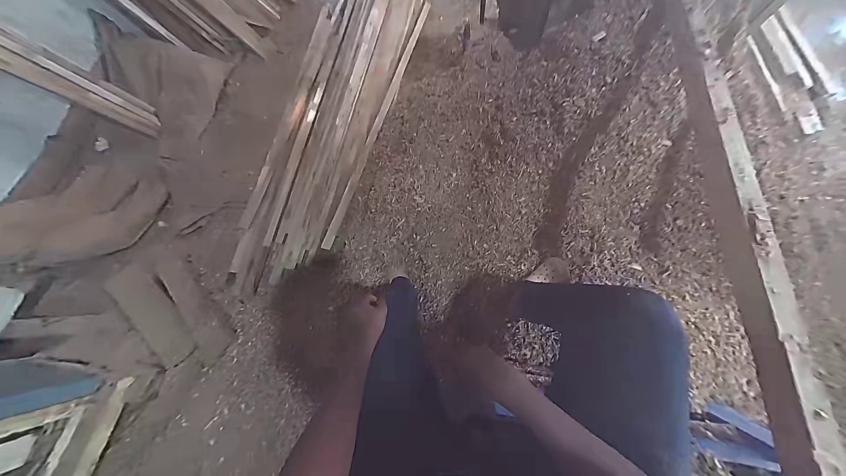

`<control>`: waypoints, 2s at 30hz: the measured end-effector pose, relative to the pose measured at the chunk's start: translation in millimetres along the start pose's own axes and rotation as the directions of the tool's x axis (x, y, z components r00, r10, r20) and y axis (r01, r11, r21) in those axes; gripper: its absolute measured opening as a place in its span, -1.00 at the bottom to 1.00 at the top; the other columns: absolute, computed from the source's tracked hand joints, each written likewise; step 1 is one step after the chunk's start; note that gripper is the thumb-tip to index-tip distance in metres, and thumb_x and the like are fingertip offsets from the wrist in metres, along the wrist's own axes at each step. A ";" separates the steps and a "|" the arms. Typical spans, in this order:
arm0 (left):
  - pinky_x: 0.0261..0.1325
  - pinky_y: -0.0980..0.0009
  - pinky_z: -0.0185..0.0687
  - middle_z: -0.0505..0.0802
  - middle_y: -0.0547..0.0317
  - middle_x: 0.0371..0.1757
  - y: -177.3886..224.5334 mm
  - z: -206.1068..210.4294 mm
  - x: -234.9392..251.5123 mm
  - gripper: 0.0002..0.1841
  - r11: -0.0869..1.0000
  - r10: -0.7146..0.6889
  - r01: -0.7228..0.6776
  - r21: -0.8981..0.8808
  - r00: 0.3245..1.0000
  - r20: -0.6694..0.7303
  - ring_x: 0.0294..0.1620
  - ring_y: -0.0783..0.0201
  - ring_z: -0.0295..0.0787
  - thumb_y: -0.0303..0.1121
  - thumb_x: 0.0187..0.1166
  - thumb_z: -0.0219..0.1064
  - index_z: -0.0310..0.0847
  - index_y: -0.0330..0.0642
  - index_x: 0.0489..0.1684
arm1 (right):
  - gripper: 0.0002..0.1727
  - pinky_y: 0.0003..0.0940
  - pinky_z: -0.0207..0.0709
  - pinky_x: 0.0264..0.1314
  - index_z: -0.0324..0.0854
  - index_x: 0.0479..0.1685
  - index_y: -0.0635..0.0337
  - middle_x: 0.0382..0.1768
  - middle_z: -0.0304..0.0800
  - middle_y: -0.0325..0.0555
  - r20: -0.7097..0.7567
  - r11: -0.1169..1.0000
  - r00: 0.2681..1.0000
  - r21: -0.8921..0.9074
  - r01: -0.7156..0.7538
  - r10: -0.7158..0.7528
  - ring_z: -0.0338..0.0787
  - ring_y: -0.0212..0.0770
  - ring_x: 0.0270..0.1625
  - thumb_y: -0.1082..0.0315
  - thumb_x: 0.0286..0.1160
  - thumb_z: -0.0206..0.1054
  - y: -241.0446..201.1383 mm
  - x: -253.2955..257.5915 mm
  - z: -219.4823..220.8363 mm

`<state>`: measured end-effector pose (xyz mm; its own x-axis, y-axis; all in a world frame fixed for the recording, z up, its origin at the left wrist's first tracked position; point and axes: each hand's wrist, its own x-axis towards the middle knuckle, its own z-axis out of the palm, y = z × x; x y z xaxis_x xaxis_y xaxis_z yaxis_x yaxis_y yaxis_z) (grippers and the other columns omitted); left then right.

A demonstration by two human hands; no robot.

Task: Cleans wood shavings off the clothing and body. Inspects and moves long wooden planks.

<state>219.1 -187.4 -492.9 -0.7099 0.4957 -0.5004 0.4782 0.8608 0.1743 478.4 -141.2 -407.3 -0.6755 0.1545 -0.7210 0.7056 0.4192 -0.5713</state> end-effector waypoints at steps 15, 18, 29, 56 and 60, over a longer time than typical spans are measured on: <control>0.40 -0.23 0.53 0.82 -0.13 0.29 26.2 -7.1 5.1 -0.56 0.993 -0.045 0.038 0.108 0.997 0.063 0.38 -0.14 0.72 -0.05 0.73 0.13 0.69 -0.08 0.37 | -0.52 0.38 0.43 0.48 0.55 0.53 0.22 0.43 0.63 0.33 0.095 0.994 0.995 0.109 0.001 -0.011 0.60 0.35 0.49 0.21 0.71 0.26 7.3 14.7 -6.8; 0.41 -0.25 0.52 0.77 -0.17 0.36 26.1 -6.2 7.5 -0.56 0.995 -0.056 0.049 0.085 0.995 0.083 0.42 -0.17 0.69 -0.07 0.74 0.13 0.66 -0.10 0.41 | -0.52 0.37 0.42 0.49 0.55 0.51 0.23 0.43 0.62 0.34 0.147 0.997 0.989 0.081 -0.015 0.003 0.59 0.35 0.51 0.23 0.69 0.27 7.1 21.1 -7.3; 0.46 -0.25 0.47 0.75 -0.19 0.39 24.0 -5.5 7.7 -0.56 0.995 -0.073 0.065 0.078 0.991 0.110 0.47 -0.19 0.64 -0.09 0.77 0.13 0.62 -0.09 0.46 | -0.47 0.39 0.39 0.51 0.46 0.60 0.22 0.47 0.58 0.34 0.151 0.993 0.989 0.113 -0.015 -0.002 0.57 0.37 0.53 0.29 0.67 0.29 9.6 22.2 -0.3; 0.28 -0.40 0.50 0.77 -0.27 0.31 23.9 -4.1 9.8 -0.59 0.995 -0.074 0.067 0.074 0.994 0.086 0.37 -0.31 0.67 -0.08 0.76 0.14 0.67 -0.08 0.38 | -0.50 0.44 0.32 0.51 0.46 0.59 0.26 0.51 0.53 0.36 0.300 0.997 0.954 0.083 -0.003 -0.022 0.48 0.41 0.58 0.30 0.71 0.23 2.1 25.2 11.1; 0.30 -0.42 0.48 0.74 -0.27 0.35 19.6 -0.5 11.8 -0.59 0.997 -0.058 0.053 0.061 0.996 0.073 0.40 -0.33 0.64 -0.10 0.76 0.13 0.66 -0.10 0.38 | -0.49 0.43 0.33 0.50 0.45 0.59 0.26 0.53 0.50 0.36 0.304 0.996 0.952 0.092 0.009 -0.036 0.48 0.42 0.57 0.27 0.72 0.24 3.0 26.9 12.4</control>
<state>219.8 -164.6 -494.9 -0.6965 0.4353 -0.5705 0.4704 0.8773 0.0952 465.0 -146.9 -433.3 -0.6034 -0.1403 -0.7850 0.7165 0.3368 -0.6109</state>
